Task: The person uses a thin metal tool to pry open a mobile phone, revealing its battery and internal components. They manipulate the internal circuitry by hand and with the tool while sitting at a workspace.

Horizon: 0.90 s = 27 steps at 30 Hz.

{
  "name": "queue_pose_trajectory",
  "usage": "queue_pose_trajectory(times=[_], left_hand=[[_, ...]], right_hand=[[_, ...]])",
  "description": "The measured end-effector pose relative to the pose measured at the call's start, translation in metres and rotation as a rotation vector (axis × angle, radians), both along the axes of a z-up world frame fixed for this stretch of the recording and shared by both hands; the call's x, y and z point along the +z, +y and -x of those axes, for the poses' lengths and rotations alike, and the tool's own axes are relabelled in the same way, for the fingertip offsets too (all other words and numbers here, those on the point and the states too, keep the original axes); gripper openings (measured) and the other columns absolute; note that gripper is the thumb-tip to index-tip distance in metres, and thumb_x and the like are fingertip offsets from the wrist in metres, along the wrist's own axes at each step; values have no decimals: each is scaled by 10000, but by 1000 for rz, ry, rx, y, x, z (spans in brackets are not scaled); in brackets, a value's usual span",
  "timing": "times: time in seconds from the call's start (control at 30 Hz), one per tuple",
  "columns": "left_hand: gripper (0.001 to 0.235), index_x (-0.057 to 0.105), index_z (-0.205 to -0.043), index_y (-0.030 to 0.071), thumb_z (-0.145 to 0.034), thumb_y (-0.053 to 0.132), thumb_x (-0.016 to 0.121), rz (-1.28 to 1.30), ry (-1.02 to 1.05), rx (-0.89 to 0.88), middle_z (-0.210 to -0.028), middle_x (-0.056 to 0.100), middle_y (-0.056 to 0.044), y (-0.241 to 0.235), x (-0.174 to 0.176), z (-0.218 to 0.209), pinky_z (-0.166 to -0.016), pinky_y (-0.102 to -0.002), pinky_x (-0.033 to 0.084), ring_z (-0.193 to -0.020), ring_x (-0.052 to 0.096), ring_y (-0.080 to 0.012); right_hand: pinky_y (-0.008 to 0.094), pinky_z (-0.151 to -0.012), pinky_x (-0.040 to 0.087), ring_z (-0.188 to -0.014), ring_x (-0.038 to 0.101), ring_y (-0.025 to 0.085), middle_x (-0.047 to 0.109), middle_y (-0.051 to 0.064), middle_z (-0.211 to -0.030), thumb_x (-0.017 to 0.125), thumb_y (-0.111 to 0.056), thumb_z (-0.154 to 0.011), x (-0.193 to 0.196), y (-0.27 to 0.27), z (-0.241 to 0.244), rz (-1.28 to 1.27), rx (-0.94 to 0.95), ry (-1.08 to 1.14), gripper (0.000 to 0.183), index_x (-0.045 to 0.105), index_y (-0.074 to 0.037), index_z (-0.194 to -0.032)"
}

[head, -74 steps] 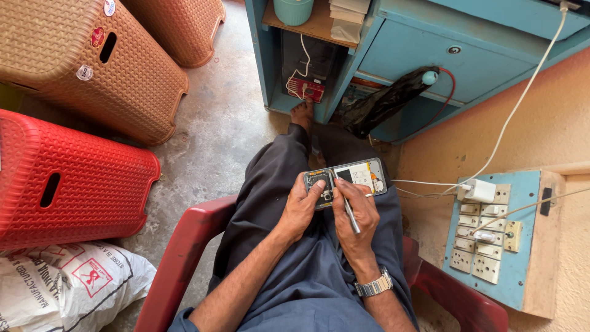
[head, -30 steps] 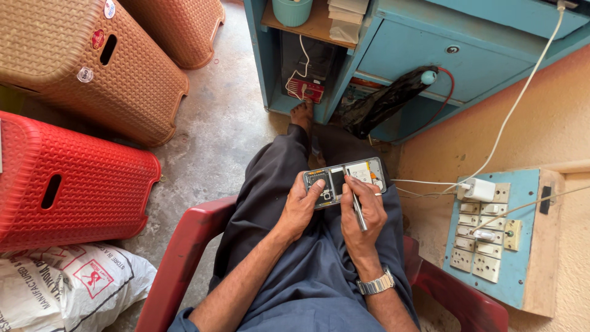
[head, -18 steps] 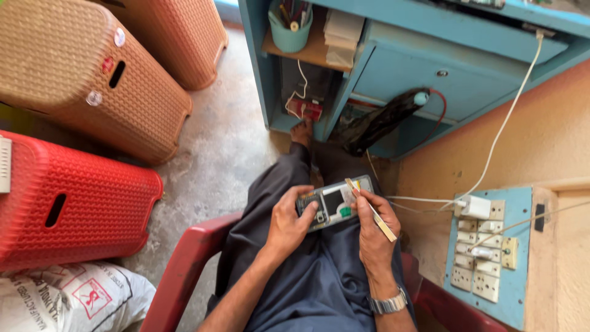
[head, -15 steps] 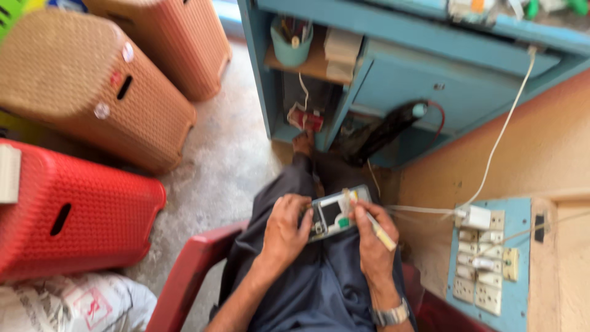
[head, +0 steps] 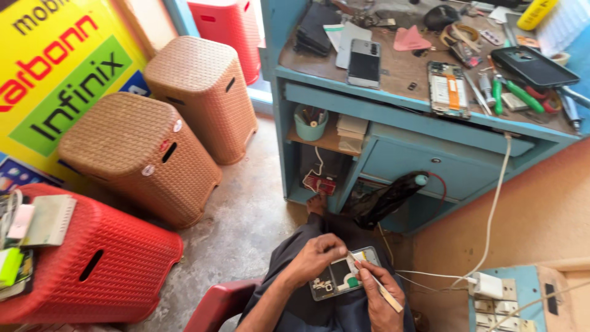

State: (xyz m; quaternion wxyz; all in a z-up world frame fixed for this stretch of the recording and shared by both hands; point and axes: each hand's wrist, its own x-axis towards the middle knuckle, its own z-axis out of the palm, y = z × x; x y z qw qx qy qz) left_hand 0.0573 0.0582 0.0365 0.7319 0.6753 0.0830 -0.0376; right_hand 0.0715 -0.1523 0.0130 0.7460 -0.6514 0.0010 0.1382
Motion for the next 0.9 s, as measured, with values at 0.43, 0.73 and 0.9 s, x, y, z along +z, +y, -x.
queue_pose_trajectory(times=[0.43,0.73,0.9], left_hand=[[292,696,-1091,23,-920,259,672,-599,-171,242,-1002,711,-150,7,33,26,-805,-418,502,-938,657,-310],[244,769,-961,51,-928,279,688,-607,-100,23,-957,751,-100,-8,-4,14,-838,-447,467,-914,670,-310],[219,727,-1061,33,-947,187,621,-435,-164,-80,-962,735,-178,-9,-48,5,-808,-428,573,-932,732,-355]], right_hand=[[247,-852,547,-942,702,105,790,91,-1065,680,-132,-953,52,19,8,238,-34,-64,265,756,21,-1155],[287,-836,599,-894,776,140,842,129,-974,706,-115,-899,-29,-12,-6,290,-108,-203,237,788,11,-1081],[307,-812,612,-805,779,147,844,127,-915,704,-150,-907,-69,-14,-16,334,-209,-348,223,789,3,-1045]])
